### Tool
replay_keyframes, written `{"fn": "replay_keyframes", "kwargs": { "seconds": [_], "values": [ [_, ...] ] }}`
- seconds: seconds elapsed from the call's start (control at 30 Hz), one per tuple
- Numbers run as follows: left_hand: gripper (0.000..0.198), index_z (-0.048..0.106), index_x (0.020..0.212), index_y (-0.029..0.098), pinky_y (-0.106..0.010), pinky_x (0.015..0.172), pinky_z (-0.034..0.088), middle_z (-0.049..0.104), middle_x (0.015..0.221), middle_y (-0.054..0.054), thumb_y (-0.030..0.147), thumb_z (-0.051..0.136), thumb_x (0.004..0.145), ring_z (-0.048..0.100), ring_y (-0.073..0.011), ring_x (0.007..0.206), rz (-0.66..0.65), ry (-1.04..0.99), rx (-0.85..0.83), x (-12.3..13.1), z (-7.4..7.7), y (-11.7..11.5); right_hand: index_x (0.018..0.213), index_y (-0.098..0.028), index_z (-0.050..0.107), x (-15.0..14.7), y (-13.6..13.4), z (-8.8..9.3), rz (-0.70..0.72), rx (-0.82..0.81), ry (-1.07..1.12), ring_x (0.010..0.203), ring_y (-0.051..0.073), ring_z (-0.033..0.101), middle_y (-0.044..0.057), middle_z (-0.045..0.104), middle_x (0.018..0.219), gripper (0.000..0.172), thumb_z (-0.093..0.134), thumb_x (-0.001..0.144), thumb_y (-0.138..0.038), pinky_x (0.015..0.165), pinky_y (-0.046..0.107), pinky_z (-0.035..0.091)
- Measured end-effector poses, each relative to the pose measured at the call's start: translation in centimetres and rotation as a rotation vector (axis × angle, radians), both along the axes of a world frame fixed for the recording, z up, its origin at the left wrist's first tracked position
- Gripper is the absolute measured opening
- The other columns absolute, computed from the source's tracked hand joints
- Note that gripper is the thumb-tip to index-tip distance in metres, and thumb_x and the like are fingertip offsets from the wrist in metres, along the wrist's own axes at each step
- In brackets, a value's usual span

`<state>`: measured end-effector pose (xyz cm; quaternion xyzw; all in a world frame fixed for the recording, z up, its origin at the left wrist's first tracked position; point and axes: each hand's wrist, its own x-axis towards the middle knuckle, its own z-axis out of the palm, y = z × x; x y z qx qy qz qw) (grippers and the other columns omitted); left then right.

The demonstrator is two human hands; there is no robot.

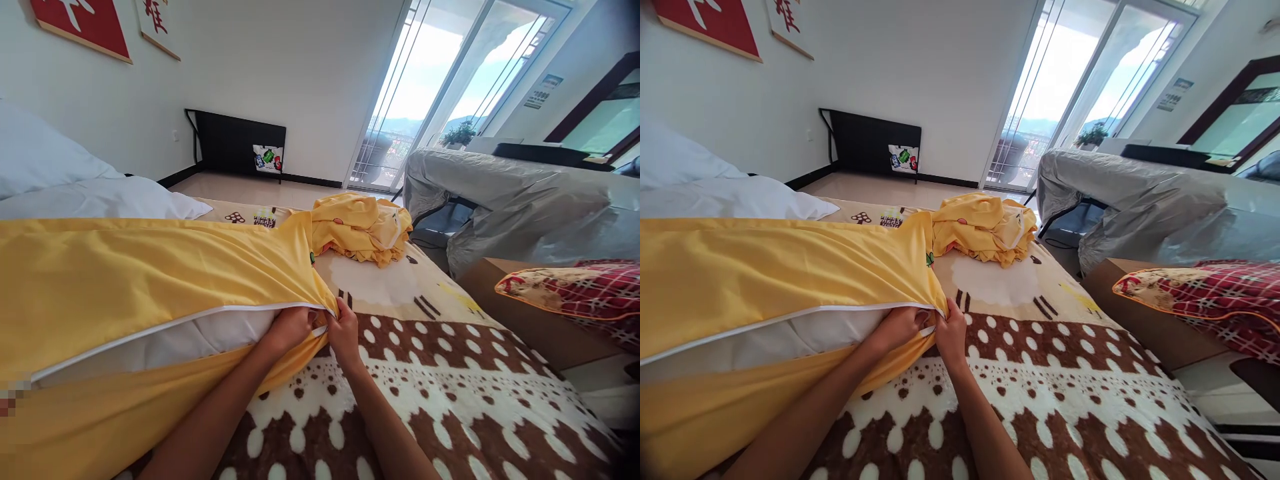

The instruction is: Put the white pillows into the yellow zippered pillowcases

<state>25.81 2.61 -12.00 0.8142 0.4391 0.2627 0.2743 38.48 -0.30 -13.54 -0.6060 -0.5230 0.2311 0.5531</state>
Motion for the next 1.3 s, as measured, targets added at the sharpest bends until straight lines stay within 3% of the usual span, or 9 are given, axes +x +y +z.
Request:
{"fn": "replay_keyframes", "kwargs": {
  "seconds": [0.3, 0.57, 0.9, 1.07, 1.3],
  "values": [
    [0.046, 0.052, 0.128, 0.023, -0.039, 0.105, 0.038, 0.064, 0.122, -0.006, 0.017, 0.045, 0.084, 0.048, -0.0254, 0.124, 0.038, -0.045, 0.056, 1.3, -0.3, 0.5, 0.071, -0.022, 0.052, -0.5, -0.4, 0.1, -0.086, -0.002, -0.24, 0.055, 0.015, 0.041, -0.004, 0.049, 0.057, 0.009, 0.044, 0.067, -0.023, 0.054, 0.025, 0.033],
    [0.04, 0.057, 0.122, 0.024, -0.039, 0.106, 0.037, 0.065, 0.12, -0.005, 0.018, 0.043, 0.085, 0.048, -0.026, 0.125, 0.047, -0.062, -0.001, 1.5, -1.3, 0.8, 0.067, -0.023, 0.046, -0.7, -0.7, 0.5, -0.058, -0.021, -0.247, 0.053, 0.014, 0.037, -0.005, 0.043, 0.054, 0.003, 0.044, 0.069, -0.025, 0.052, 0.024, 0.031],
    [0.032, 0.063, 0.113, 0.019, -0.04, 0.107, 0.04, 0.068, 0.116, -0.007, 0.022, 0.046, 0.087, 0.054, -0.0248, 0.117, -0.032, -0.14, -0.069, -0.2, 0.7, 0.4, 0.068, -0.021, 0.048, 0.4, -0.2, 0.5, -0.068, -0.019, -0.234, 0.059, 0.015, 0.043, -0.002, 0.051, 0.061, 0.007, 0.047, 0.07, -0.028, 0.055, 0.024, 0.033],
    [0.03, 0.065, 0.109, 0.019, -0.035, 0.105, 0.043, 0.067, 0.119, -0.005, 0.016, 0.049, 0.083, 0.058, -0.0215, 0.113, -0.019, -0.159, -0.085, 0.7, -0.2, 0.3, 0.065, -0.022, 0.047, 0.2, -0.2, 0.6, -0.048, -0.024, -0.179, 0.055, 0.013, 0.04, -0.003, 0.048, 0.057, 0.007, 0.047, 0.068, -0.028, 0.052, 0.024, 0.032],
    [0.034, 0.06, 0.117, 0.021, -0.041, 0.107, 0.037, 0.067, 0.116, -0.006, 0.019, 0.043, 0.088, 0.054, -0.0253, 0.117, 0.098, -0.105, 0.002, 2.0, -1.4, 0.5, 0.063, -0.021, 0.047, -0.5, -0.2, 0.7, -0.06, -0.017, -0.168, 0.055, 0.013, 0.038, -0.003, 0.047, 0.056, 0.01, 0.044, 0.069, -0.028, 0.053, 0.024, 0.03]
  ]
}}
